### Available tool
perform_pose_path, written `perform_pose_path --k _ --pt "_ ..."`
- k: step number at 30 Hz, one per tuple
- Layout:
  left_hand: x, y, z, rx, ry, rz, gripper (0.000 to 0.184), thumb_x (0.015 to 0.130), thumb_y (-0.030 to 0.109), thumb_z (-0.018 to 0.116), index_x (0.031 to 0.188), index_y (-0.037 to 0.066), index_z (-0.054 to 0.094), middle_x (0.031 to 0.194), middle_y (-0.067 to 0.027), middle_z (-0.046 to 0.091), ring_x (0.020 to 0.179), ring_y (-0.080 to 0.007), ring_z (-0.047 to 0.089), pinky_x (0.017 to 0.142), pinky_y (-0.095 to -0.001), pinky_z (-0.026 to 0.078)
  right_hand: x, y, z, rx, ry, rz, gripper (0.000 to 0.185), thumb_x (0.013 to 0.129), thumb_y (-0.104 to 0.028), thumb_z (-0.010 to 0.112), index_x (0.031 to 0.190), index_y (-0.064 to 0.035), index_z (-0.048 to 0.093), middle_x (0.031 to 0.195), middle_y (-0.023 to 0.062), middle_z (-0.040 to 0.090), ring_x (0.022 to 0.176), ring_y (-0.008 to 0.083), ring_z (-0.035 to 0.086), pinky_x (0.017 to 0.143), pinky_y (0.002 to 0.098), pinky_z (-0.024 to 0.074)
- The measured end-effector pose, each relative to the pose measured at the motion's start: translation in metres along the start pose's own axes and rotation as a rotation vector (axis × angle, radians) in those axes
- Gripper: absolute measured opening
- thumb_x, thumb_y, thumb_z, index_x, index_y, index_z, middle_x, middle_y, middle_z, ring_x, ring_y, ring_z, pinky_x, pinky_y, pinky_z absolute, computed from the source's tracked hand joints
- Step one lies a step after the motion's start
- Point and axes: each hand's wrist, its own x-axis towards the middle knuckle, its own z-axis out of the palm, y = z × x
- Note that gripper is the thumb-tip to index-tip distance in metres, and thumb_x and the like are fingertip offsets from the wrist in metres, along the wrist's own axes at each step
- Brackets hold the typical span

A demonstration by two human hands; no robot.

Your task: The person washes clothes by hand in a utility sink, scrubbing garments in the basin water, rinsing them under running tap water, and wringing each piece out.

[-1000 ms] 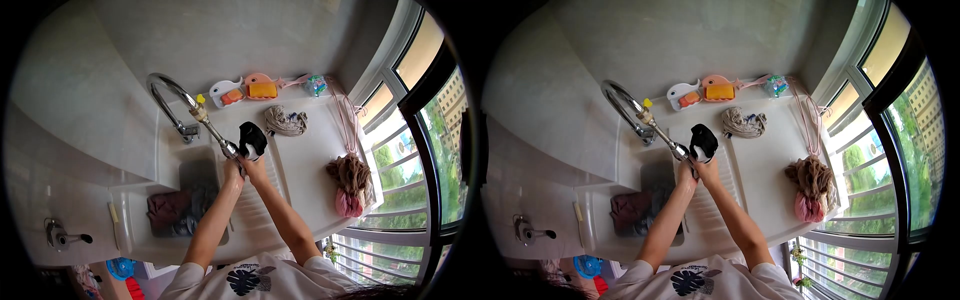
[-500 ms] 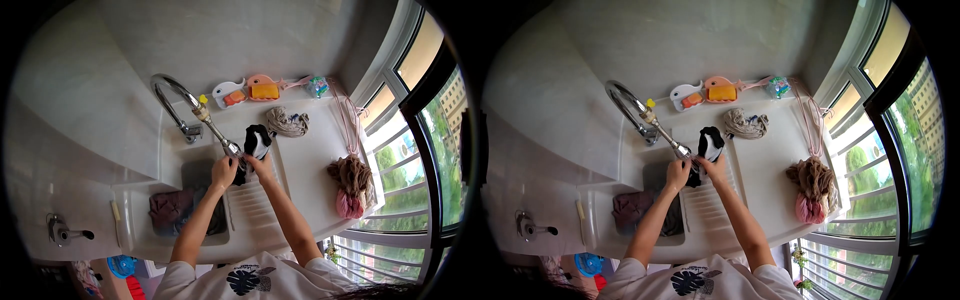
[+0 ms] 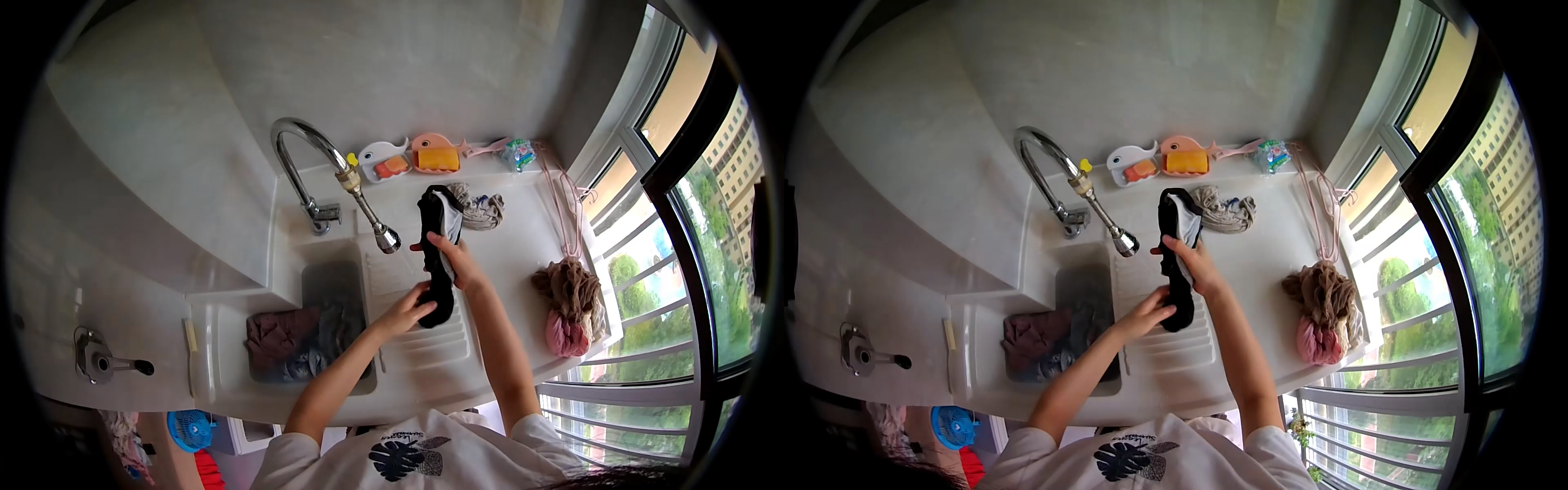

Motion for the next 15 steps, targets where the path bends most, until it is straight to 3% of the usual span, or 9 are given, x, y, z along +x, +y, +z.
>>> perform_pose_path --k 1,3,4,5,7,9,12,14,15 --pt "0.0 -0.003 0.005 -0.051 -0.088 -0.048 0.044 0.095 0.012 0.053 0.135 0.002 0.039 0.125 -0.0063 0.049 0.117 -0.0145 0.046 0.1 -0.0299 0.036 -0.001 -0.007 0.0 -0.089 0.013 0.036 0.053 0.086 -0.047 0.06 0.111 -0.0006 0.053 0.098 0.0173 0.067 0.066 0.0168 0.061 0.06 0.0288 0.052" --pt "0.005 -0.016 0.001 0.069 0.05 0.047 0.04 0.093 0.01 0.053 0.132 0.001 0.043 0.124 -0.0055 0.05 0.116 -0.0141 0.047 0.1 -0.0305 0.035 0.004 -0.001 -0.014 -0.057 -0.051 0.187 0.064 0.088 -0.06 0.049 0.116 -0.0022 0.054 0.098 0.0135 0.067 0.074 0.0179 0.063 0.065 0.0296 0.0528" --pt "0.004 -0.008 -0.002 -0.056 0.218 0.003 0.039 0.093 0.017 0.052 0.128 0.003 0.048 0.127 -0.0041 0.05 0.114 -0.0132 0.049 0.098 -0.0304 0.038 0.007 0.008 -0.016 -0.121 -0.019 0.19 0.071 0.088 -0.065 0.042 0.124 -0.0038 0.052 0.106 0.0123 0.065 0.087 0.019 0.063 0.079 0.0308 0.051" --pt "0.013 -0.029 -0.031 -0.018 0.314 -0.119 0.044 0.092 0.028 0.051 0.132 0.008 0.045 0.128 -0.0031 0.051 0.114 -0.0141 0.05 0.096 -0.0337 0.042 0.003 0.02 -0.02 -0.26 0.109 0.215 0.072 0.09 -0.061 0.04 0.129 -0.0016 0.05 0.116 0.0116 0.061 0.102 0.0191 0.059 0.092 0.0298 0.0436" --pt "0.007 -0.007 -0.034 -0.375 0.375 -0.068 0.048 0.092 0.036 0.049 0.133 0.012 0.042 0.122 -0.0036 0.053 0.113 -0.0146 0.051 0.093 -0.0389 0.045 0.006 0.048 -0.027 -0.437 0.091 0.128 0.075 0.088 -0.06 0.044 0.125 0.0045 0.054 0.12 0.0179 0.059 0.111 0.0228 0.053 0.098 0.0295 0.0365" --pt "0.005 0.003 -0.036 -0.55 0.323 -0.106 0.05 0.09 0.03 0.055 0.134 0.013 0.038 0.117 -0.0048 0.054 0.11 -0.0161 0.053 0.086 -0.0396 0.05 0.007 0.058 -0.025 -0.494 0.119 0.176 0.068 0.088 -0.052 0.045 0.119 0.0067 0.057 0.117 0.0191 0.06 0.109 0.0238 0.055 0.096 0.0301 0.0391" --pt "0.002 0.004 -0.046 -0.219 0.489 -0.196 0.062 0.081 0.012 0.07 0.135 0.01 0.038 0.114 -0.0056 0.055 0.1 -0.0165 0.058 0.074 -0.0317 0.053 0.004 0.038 -0.026 -0.628 0.123 0.193 0.057 0.086 -0.043 0.049 0.115 0.005 0.06 0.111 0.0181 0.062 0.106 0.0243 0.057 0.092 0.0303 0.0416" --pt "-0.006 0.017 -0.058 -0.153 0.477 -0.149 0.059 0.08 0.012 0.072 0.131 0.008 0.043 0.111 -0.0054 0.056 0.098 -0.0155 0.057 0.075 -0.0305 0.051 0.0 0.018 -0.034 -0.755 0.102 0.21 0.049 0.086 -0.03 0.051 0.122 0.0028 0.055 0.106 0.0131 0.062 0.095 0.0212 0.058 0.08 0.0291 0.0465" --pt "-0.009 0.023 -0.065 -0.087 0.466 -0.1 0.056 0.078 0.013 0.074 0.127 0.007 0.047 0.108 -0.0052 0.057 0.096 -0.0145 0.057 0.077 -0.0293 0.05 -0.003 0.015 -0.041 -0.754 0.1 0.211 0.049 0.086 -0.03 0.051 0.122 0.0028 0.055 0.106 0.0131 0.062 0.095 0.0212 0.058 0.08 0.0291 0.0465"
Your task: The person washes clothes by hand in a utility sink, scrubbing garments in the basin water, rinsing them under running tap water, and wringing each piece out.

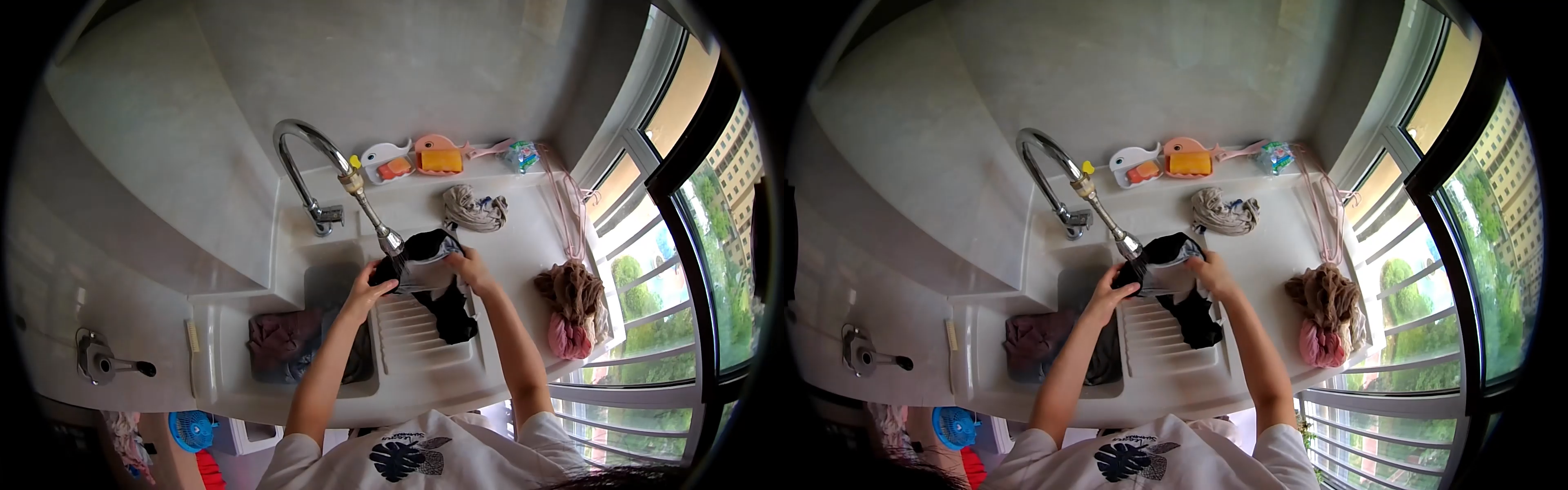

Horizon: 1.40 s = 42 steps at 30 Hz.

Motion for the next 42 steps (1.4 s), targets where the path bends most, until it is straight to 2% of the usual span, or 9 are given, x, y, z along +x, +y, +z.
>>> perform_pose_path --k 9,12,17,20,26,31,34,39,42 --pt "0.051 -0.04 -0.035 0.537 0.511 0.494 0.038 0.076 0.002 0.067 0.111 0.001 0.055 0.111 -0.0102 0.054 0.095 -0.0189 0.056 0.082 -0.0305 0.046 -0.067 -0.003 -0.01 -0.74 -0.002 -0.419 0.08 0.071 -0.046 0.074 0.14 -0.0289 0.037 0.112 0.0199 0.049 0.102 0.0401 0.055 0.091 0.0416 0.0447" --pt "0.061 -0.076 -0.053 0.48 0.406 0.091 0.055 0.074 0.024 0.074 0.12 0.0 0.054 0.107 -0.0154 0.057 0.1 -0.0255 0.057 0.083 -0.0346 0.046 -0.064 0.024 -0.001 -0.849 -0.021 -0.412 0.059 0.077 -0.059 0.064 0.126 -0.0271 0.058 0.127 0.0209 0.048 0.111 0.0374 0.052 0.099 0.0463 0.0373" --pt "0.066 -0.055 -0.027 0.823 0.664 0.104 0.052 0.075 0.023 0.069 0.12 0.001 0.055 0.103 -0.0195 0.063 0.1 -0.0325 0.06 0.082 -0.0388 0.047 -0.028 -0.009 0.013 -0.85 0.451 -0.66 0.033 0.084 -0.034 0.061 0.105 -0.0102 0.068 0.121 0.0156 0.058 0.108 0.036 0.054 0.089 0.0476 0.0415" --pt "0.061 -0.04 -0.013 0.855 0.541 0.18 0.044 0.076 0.015 0.065 0.117 0.001 0.056 0.1 -0.0196 0.064 0.097 -0.0354 0.06 0.084 -0.0392 0.047 0.024 -0.023 0.031 -0.827 0.189 -0.473 0.032 0.082 -0.029 0.061 0.107 -0.0101 0.066 0.118 0.0164 0.06 0.103 0.0358 0.057 0.086 0.0462 0.0436" --pt "0.05 -0.018 0.012 0.26 0.268 0.311 0.028 0.081 0.0 0.058 0.108 0.0 0.056 0.095 -0.0108 0.064 0.091 -0.0205 0.062 0.082 -0.0328 0.048 0.096 0.015 0.066 -0.555 -0.007 -0.521 0.033 0.08 -0.024 0.059 0.106 -0.0036 0.063 0.104 0.0193 0.065 0.099 0.037 0.059 0.086 0.0413 0.0453" --pt "0.038 -0.026 0.011 -0.5 0.198 0.045 0.039 0.089 0.028 0.06 0.122 0.009 0.052 0.11 -0.0028 0.061 0.099 -0.0145 0.059 0.085 -0.0319 0.047 0.076 0.015 0.055 0.33 -0.297 -0.369 0.039 0.08 -0.009 0.061 0.117 -0.0014 0.053 0.099 0.0277 0.062 0.094 0.0421 0.06 0.083 0.0387 0.0478" --pt "0.039 -0.024 0.033 -0.599 0.061 -0.038 0.05 0.09 0.051 0.053 0.123 0.014 0.054 0.117 -0.0001 0.06 0.105 -0.0151 0.058 0.086 -0.0356 0.048 0.069 0.005 0.065 -0.066 0.36 -0.492 0.042 0.079 -0.008 0.06 0.118 -0.0002 0.047 0.097 0.0287 0.062 0.091 0.045 0.06 0.079 0.0443 0.0486" --pt "0.096 -0.093 0.007 -0.868 -0.406 0.103 0.04 0.096 0.041 0.045 0.119 0.009 0.052 0.107 -0.0024 0.056 0.101 -0.0202 0.054 0.087 -0.0386 0.046 -0.005 -0.036 0.12 -0.488 0.358 -0.75 0.037 0.079 -0.03 0.066 0.1 -0.0055 0.05 0.078 0.0219 0.063 0.078 0.0424 0.062 0.076 0.0483 0.0499" --pt "0.079 -0.069 0.031 -0.971 -0.151 0.073 0.041 0.095 0.041 0.046 0.122 0.01 0.05 0.115 -0.002 0.054 0.105 -0.0204 0.053 0.092 -0.0386 0.044 0.016 -0.033 0.118 -0.597 0.554 -0.871 0.033 0.079 -0.037 0.066 0.078 -0.0077 0.052 0.067 0.0138 0.062 0.06 0.0359 0.062 0.062 0.0454 0.0507"
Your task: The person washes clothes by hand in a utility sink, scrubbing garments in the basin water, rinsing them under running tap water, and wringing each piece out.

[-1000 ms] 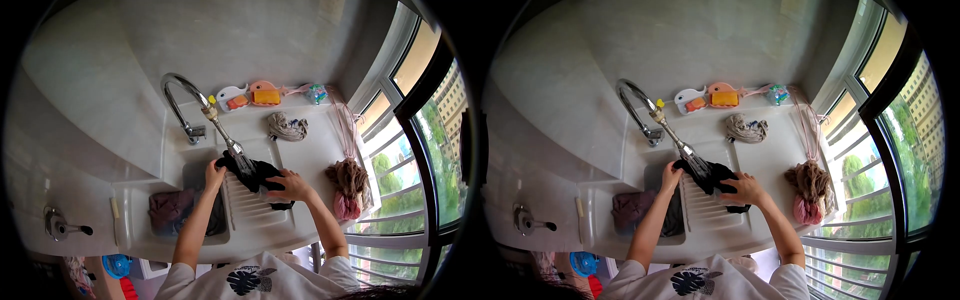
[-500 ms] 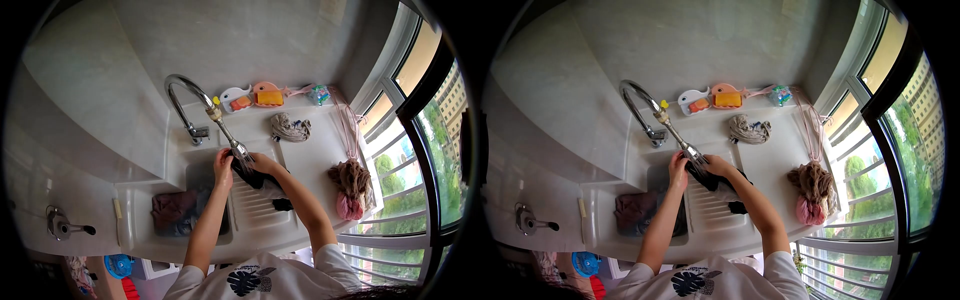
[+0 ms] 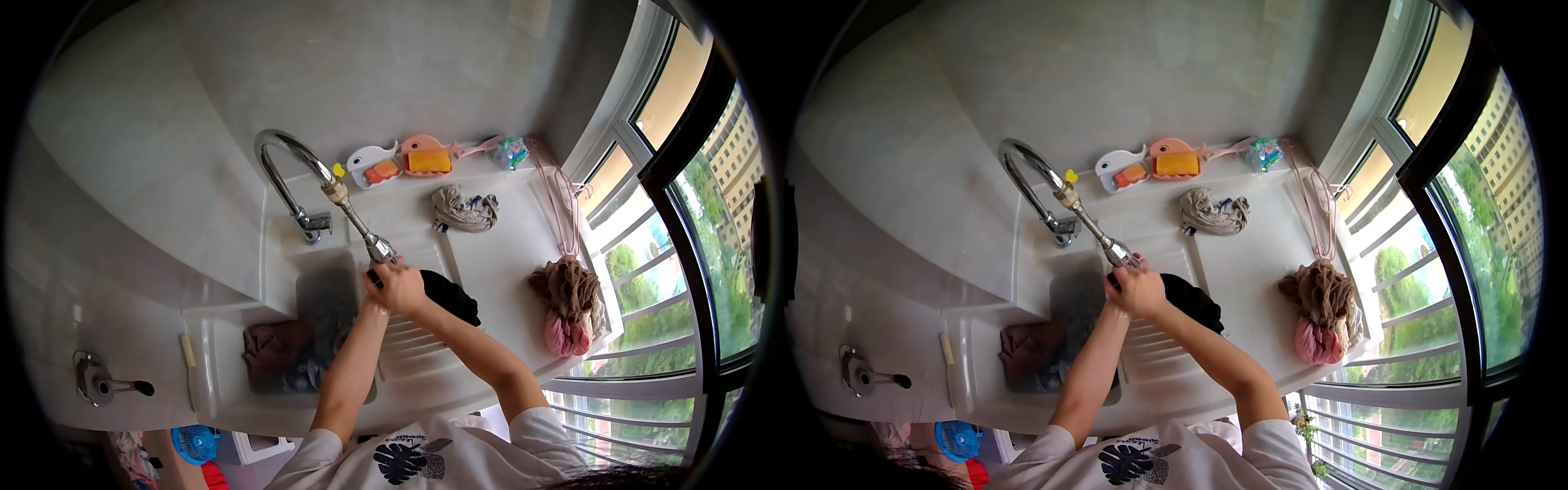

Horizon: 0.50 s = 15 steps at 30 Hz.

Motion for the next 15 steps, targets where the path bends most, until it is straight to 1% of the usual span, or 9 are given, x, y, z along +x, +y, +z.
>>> perform_pose_path --k 1,3,4,6,8,10,11,12,15 --pt "0.001 0.001 0.006 -0.039 -0.182 0.004 0.041 0.095 0.043 0.048 0.121 0.012 0.053 0.114 -0.0019 0.056 0.107 -0.0206 0.054 0.094 -0.0385 0.043 0.01 0.014 -0.002 0.001 -0.017 0.126 0.031 0.079 -0.036 0.065 0.076 -0.0074 0.053 0.067 0.0139 0.062 0.059 0.0365 0.061 0.058 0.0457 0.0495" --pt "-0.009 0.004 0.056 0.096 0.282 -0.091 0.035 0.093 0.044 0.051 0.105 0.012 0.059 0.103 -0.0021 0.062 0.098 -0.0205 0.058 0.089 -0.0377 0.047 0.02 0.049 0.013 0.042 0.056 0.393 0.035 0.079 -0.036 0.066 0.074 -0.005 0.052 0.065 0.018 0.061 0.059 0.0413 0.058 0.052 0.0479 0.0449" --pt "-0.011 0.004 0.053 0.109 0.241 -0.149 0.033 0.093 0.042 0.051 0.102 0.011 0.059 0.097 -0.0024 0.061 0.093 -0.0203 0.059 0.085 -0.0374 0.048 0.021 0.046 0.007 0.035 0.055 0.474 0.031 0.078 -0.035 0.066 0.074 -0.0057 0.056 0.065 0.0182 0.061 0.06 0.04 0.059 0.055 0.0472 0.0464" --pt "0.0 0.017 0.024 0.254 -0.08 -0.155 0.03 0.093 0.039 0.049 0.098 0.011 0.058 0.095 -0.0023 0.06 0.092 -0.0192 0.058 0.084 -0.0369 0.048 0.01 0.021 0.002 0.124 0.11 0.31 0.027 0.077 -0.033 0.067 0.076 -0.0065 0.061 0.067 0.0188 0.062 0.061 0.0387 0.061 0.059 0.0454 0.049" --pt "-0.001 0.011 0.026 -0.212 0.221 -0.192 0.029 0.091 0.039 0.047 0.087 0.011 0.054 0.09 -0.0027 0.059 0.083 -0.0182 0.058 0.076 -0.0371 0.049 0.0 0.002 0.002 0.14 0.084 0.205 0.024 0.075 -0.031 0.067 0.078 -0.0074 0.064 0.07 0.0191 0.063 0.064 0.0381 0.062 0.063 0.045 0.0512" --pt "-0.006 0.011 0.025 -0.324 -0.076 -0.21 0.03 0.092 0.039 0.049 0.097 0.01 0.057 0.096 -0.0039 0.06 0.091 -0.0191 0.058 0.081 -0.0382 0.049 0.001 0.003 0.004 0.193 -0.007 0.116 0.022 0.075 -0.03 0.065 0.077 -0.0079 0.065 0.073 0.0197 0.064 0.069 0.0384 0.063 0.069 0.0456 0.0518" --pt "0.001 0.004 0.021 -0.098 0.063 -0.175 0.031 0.091 0.039 0.051 0.101 0.01 0.057 0.099 -0.004 0.06 0.094 -0.0198 0.058 0.083 -0.0384 0.048 0.012 0.015 0.001 0.05 -0.101 0.356 0.025 0.075 -0.031 0.065 0.074 -0.0063 0.063 0.072 0.0203 0.063 0.067 0.0393 0.062 0.065 0.0458 0.0504" --pt "0.009 -0.007 0.018 0.126 0.203 -0.137 0.032 0.091 0.04 0.052 0.104 0.011 0.058 0.101 -0.0041 0.06 0.097 -0.0204 0.058 0.085 -0.0386 0.048 0.018 0.036 0.005 0.147 0.007 0.345 0.028 0.076 -0.03 0.064 0.072 -0.0034 0.06 0.069 0.0211 0.06 0.065 0.0413 0.059 0.06 0.0476 0.0471" --pt "-0.018 0.005 0.082 0.152 0.333 -0.163 0.024 0.092 0.033 0.052 0.097 0.012 0.059 0.095 -0.0036 0.061 0.092 -0.019 0.059 0.082 -0.0373 0.049 0.019 0.045 0.007 0.118 0.137 0.475 0.022 0.079 -0.025 0.061 0.072 -0.0044 0.059 0.071 0.0181 0.062 0.066 0.0383 0.06 0.057 0.0456 0.0466"
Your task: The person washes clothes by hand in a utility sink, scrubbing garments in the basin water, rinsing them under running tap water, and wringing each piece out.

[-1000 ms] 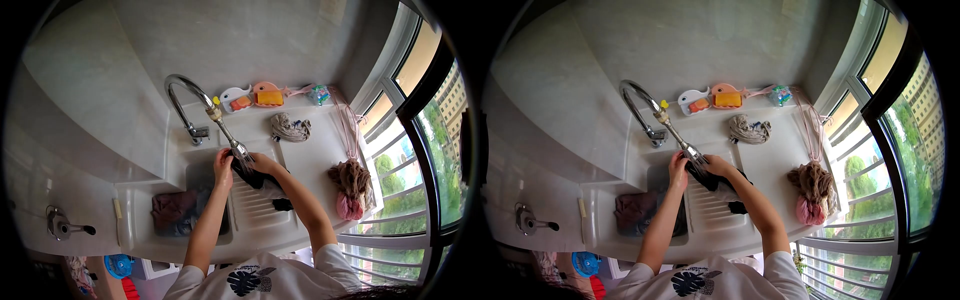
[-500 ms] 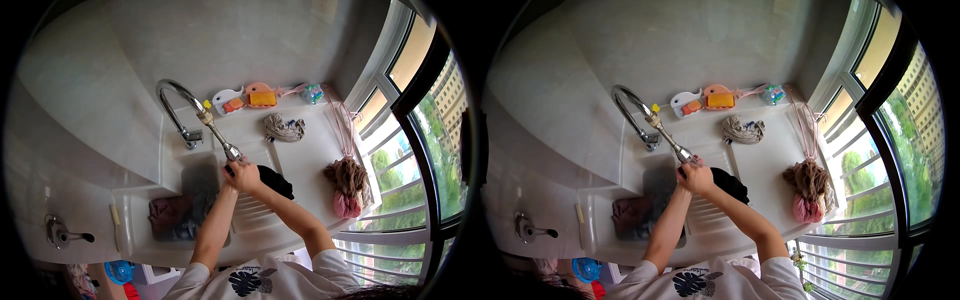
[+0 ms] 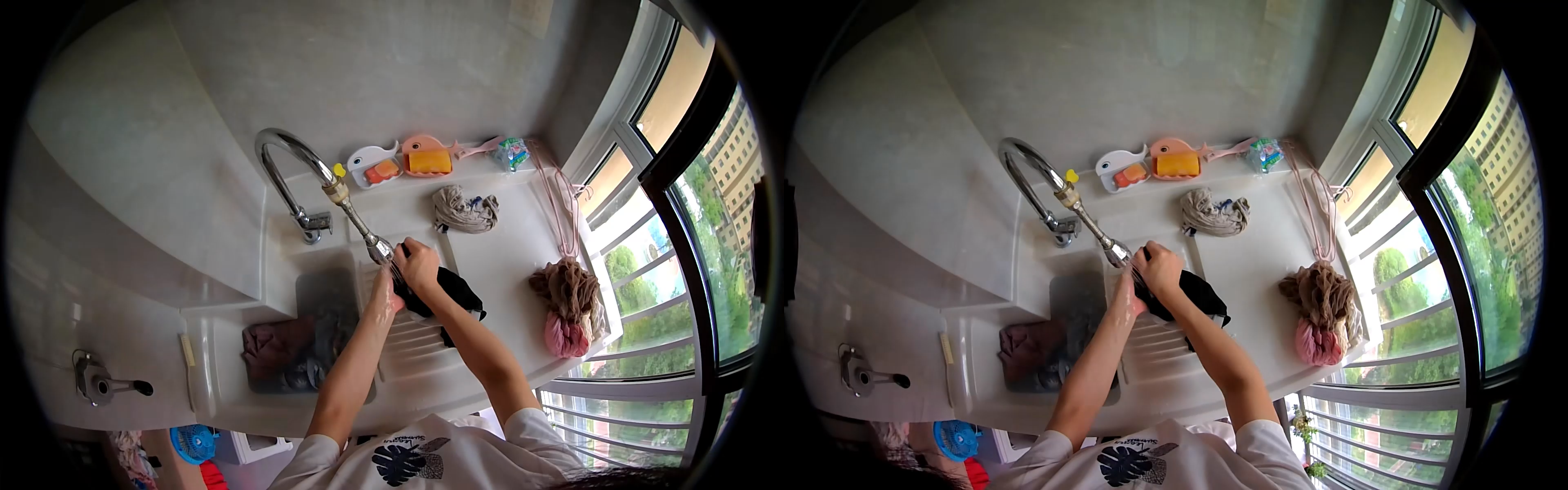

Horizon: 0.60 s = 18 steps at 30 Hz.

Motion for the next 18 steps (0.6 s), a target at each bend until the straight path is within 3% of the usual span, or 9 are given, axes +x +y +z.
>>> perform_pose_path --k 3,4,7,8,11,13,14,17,18 --pt "0.025 -0.006 -0.046 -0.254 -0.38 -0.033 0.028 0.093 0.039 0.049 0.094 0.012 0.059 0.088 -0.0012 0.059 0.083 -0.0168 0.057 0.076 -0.0344 0.048 -0.044 -0.029 0.003 0.056 0.027 -0.323 0.024 0.076 -0.028 0.064 0.071 -0.0056 0.06 0.067 0.0147 0.063 0.064 0.0358 0.062 0.057 0.0442 0.0502" --pt "0.023 -0.006 -0.05 -0.378 -0.527 -0.088 0.028 0.093 0.038 0.048 0.093 0.012 0.059 0.085 -0.0009 0.057 0.079 -0.0164 0.057 0.071 -0.0326 0.048 -0.051 -0.033 0.0 -0.017 -0.168 -0.261 0.025 0.074 -0.032 0.066 0.075 -0.0069 0.061 0.073 0.0143 0.065 0.069 0.0347 0.064 0.06 0.044 0.0514" --pt "0.033 -0.008 -0.048 -0.039 -0.148 -0.029 0.028 0.093 0.037 0.051 0.105 0.013 0.057 0.097 -0.0014 0.06 0.09 -0.0174 0.058 0.078 -0.0359 0.048 -0.021 -0.013 -0.002 -0.16 -0.247 -0.159 0.027 0.075 -0.032 0.065 0.078 -0.0063 0.059 0.075 0.016 0.064 0.071 0.0365 0.063 0.06 0.0446 0.0502" --pt "0.023 -0.007 -0.032 0.08 0.043 -0.022 0.03 0.094 0.036 0.05 0.113 0.012 0.056 0.103 -0.0015 0.061 0.096 -0.0194 0.058 0.083 -0.038 0.048 -0.01 -0.003 -0.001 -0.016 -0.159 -0.132 0.032 0.078 -0.035 0.066 0.076 -0.0041 0.056 0.078 0.0199 0.062 0.071 0.0422 0.059 0.062 0.0496 0.0448" --pt "0.008 -0.005 -0.014 0.09 0.129 0.077 0.03 0.095 0.037 0.048 0.104 0.01 0.057 0.102 -0.0019 0.061 0.096 -0.0189 0.058 0.084 -0.037 0.048 -0.001 0.004 0.013 0.192 0.118 0.092 0.03 0.082 -0.032 0.063 0.075 -0.0041 0.054 0.079 0.0225 0.062 0.073 0.0459 0.057 0.062 0.0502 0.044" --pt "0.047 -0.009 -0.067 -0.104 -0.511 -0.04 0.027 0.094 0.036 0.049 0.098 0.01 0.058 0.096 -0.0027 0.061 0.09 -0.0194 0.059 0.081 -0.0366 0.049 -0.032 -0.03 -0.002 0.128 -0.012 -0.038 0.025 0.083 -0.028 0.062 0.079 -0.0039 0.057 0.08 0.023 0.061 0.072 0.0453 0.058 0.062 0.049 0.045" --pt "0.055 -0.011 -0.087 -0.216 -0.78 -0.119 0.026 0.093 0.034 0.05 0.094 0.01 0.058 0.092 -0.0031 0.061 0.086 -0.0196 0.059 0.079 -0.0361 0.049 -0.048 -0.037 0.001 0.157 0.035 -0.21 0.02 0.08 -0.025 0.064 0.075 -0.008 0.054 0.075 0.0153 0.061 0.065 0.0376 0.061 0.057 0.0456 0.0488" --pt "0.038 -0.014 -0.057 -0.213 -0.505 -0.011 0.026 0.092 0.034 0.05 0.093 0.01 0.058 0.091 -0.0032 0.061 0.085 -0.0195 0.06 0.078 -0.0359 0.05 -0.042 -0.025 0.002 0.092 -0.071 -0.308 0.016 0.077 -0.025 0.064 0.078 -0.0084 0.062 0.074 0.0132 0.064 0.063 0.035 0.062 0.056 0.0426 0.0498" --pt "0.032 -0.015 -0.047 -0.203 -0.362 0.039 0.026 0.092 0.034 0.05 0.093 0.01 0.059 0.091 -0.0032 0.061 0.085 -0.0195 0.06 0.077 -0.0359 0.05 -0.031 -0.017 0.004 -0.016 -0.123 -0.176 0.019 0.075 -0.026 0.064 0.072 -0.0072 0.063 0.072 0.0147 0.063 0.064 0.0352 0.062 0.057 0.0435 0.0497"
